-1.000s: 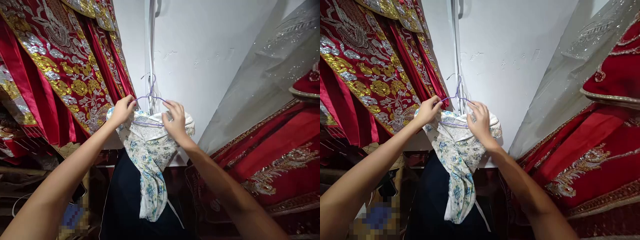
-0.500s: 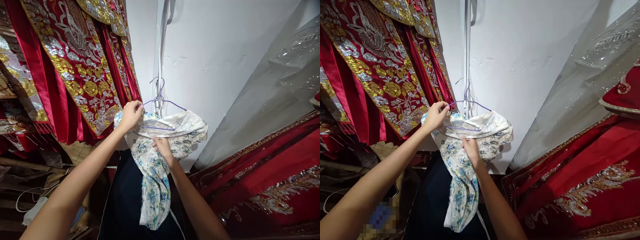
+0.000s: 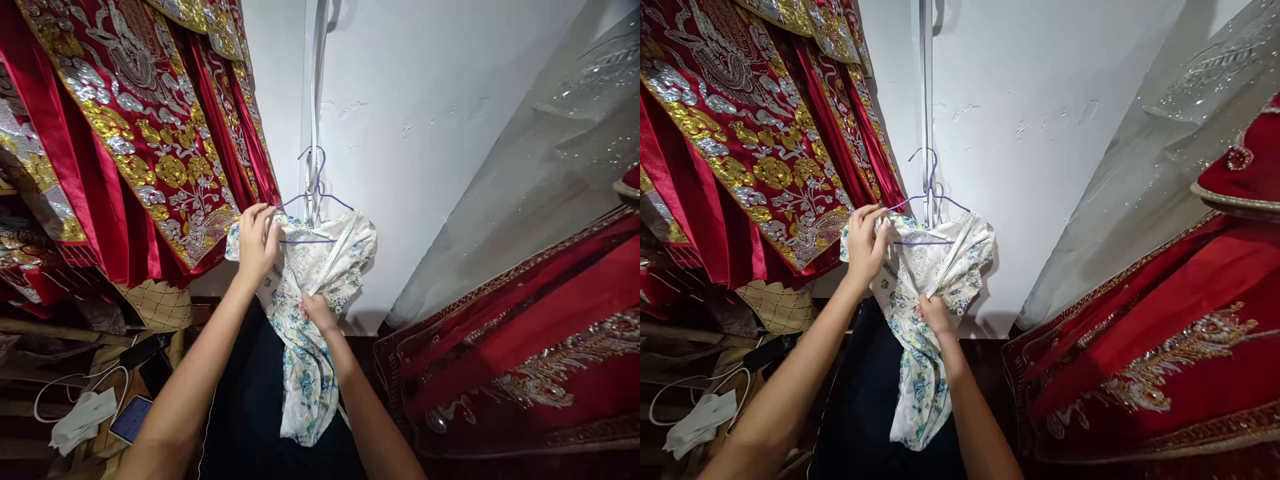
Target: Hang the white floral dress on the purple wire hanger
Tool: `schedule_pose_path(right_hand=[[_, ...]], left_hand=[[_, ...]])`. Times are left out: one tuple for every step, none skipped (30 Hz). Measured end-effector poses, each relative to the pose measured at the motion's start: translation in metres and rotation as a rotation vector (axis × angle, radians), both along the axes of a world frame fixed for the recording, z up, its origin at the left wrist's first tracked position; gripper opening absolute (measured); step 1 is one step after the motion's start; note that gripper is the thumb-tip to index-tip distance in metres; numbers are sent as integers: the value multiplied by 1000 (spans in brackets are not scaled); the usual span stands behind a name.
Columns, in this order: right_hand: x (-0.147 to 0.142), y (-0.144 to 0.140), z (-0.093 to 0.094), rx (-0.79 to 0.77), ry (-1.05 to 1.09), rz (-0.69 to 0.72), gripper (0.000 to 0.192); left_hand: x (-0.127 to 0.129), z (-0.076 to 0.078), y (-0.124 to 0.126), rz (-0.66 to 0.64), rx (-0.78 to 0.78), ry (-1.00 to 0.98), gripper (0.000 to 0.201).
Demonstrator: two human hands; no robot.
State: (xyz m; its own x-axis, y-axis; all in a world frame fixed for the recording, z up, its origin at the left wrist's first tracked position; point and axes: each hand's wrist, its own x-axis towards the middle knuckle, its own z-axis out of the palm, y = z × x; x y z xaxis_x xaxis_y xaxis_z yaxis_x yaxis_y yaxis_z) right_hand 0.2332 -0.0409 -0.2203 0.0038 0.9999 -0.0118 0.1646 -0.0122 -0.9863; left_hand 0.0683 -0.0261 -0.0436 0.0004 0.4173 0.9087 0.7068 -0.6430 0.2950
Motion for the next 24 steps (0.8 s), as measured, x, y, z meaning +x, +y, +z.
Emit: schedule_pose_path(right_hand=[[-3,-11,-5,-18,36,9,46],[-5,-22,-9,-31,67,11,48],[-8,-33,-12,-35,95,2,50],[-9,-42,-15,-28,125,-14,52],[-10,-50,-16,-15,158,-26,54],[-9,-57,-16,2,190,-30,55],[-7,-62,-15,23,218,-24,55],[-4,-66,-12,45,234,-17,55],[0,-69,-8,65,233,-8,55],[4,-71,-3,81,213,6,55],[9,-72,3,88,185,27,56],[13,-74,10,82,161,51,56],[17,-75,16,60,146,83,57],[20,-77,23,30,141,115,57],[22,-80,29,1,143,144,57],[24,-82,34,-24,148,170,55],[25,-85,39,-42,154,195,52],[26,-86,44,-50,160,220,47],[26,-87,48,-54,166,238,42],[27,-85,54,-55,180,239,37],[29,-81,61,-52,200,223,33],[31,-74,71,-43,223,185,30],[34,-64,84,-29,242,137,28],[37,-52,100,-6,264,91,26]], left_hand=[[4,-17,-10,-9,0,-89,32],[11,-38,-21,-21,-25,-179,33],[18,-62,-32,-39,-79,-282,32],[27,-87,-43,-74,-155,-384,32],[36,-113,-53,-118,-245,-482,33],[45,-136,-63,-147,-333,-565,35],[53,-156,-71,-181,-422,-619,37],[60,-172,-78,-232,-503,-652,36],[65,-183,-84,-287,-576,-669,34],[69,-189,-88,-345,-633,-675,31],[71,-190,-90,-406,-674,-671,27],[72,-189,-91,-467,-704,-662,24],[72,-187,-91,-525,-728,-651,22],[71,-183,-91,-572,-746,-644,21],[70,-179,-90,-604,-760,-641,21],[70,-176,-90,-616,-773,-642,19],[70,-174,-90,-607,-786,-648,18],[71,-173,-91,-575,-791,-658,18],[72,-172,-92,-538,-793,-661,19],[74,-172,-93,-508,-793,-655,21],[75,-172,-95,-484,-794,-641,23],[77,-174,-96,-464,-798,-624,24],[78,-176,-97,-447,-807,-603,25],[80,-178,-98,-424,-823,-580,25]])
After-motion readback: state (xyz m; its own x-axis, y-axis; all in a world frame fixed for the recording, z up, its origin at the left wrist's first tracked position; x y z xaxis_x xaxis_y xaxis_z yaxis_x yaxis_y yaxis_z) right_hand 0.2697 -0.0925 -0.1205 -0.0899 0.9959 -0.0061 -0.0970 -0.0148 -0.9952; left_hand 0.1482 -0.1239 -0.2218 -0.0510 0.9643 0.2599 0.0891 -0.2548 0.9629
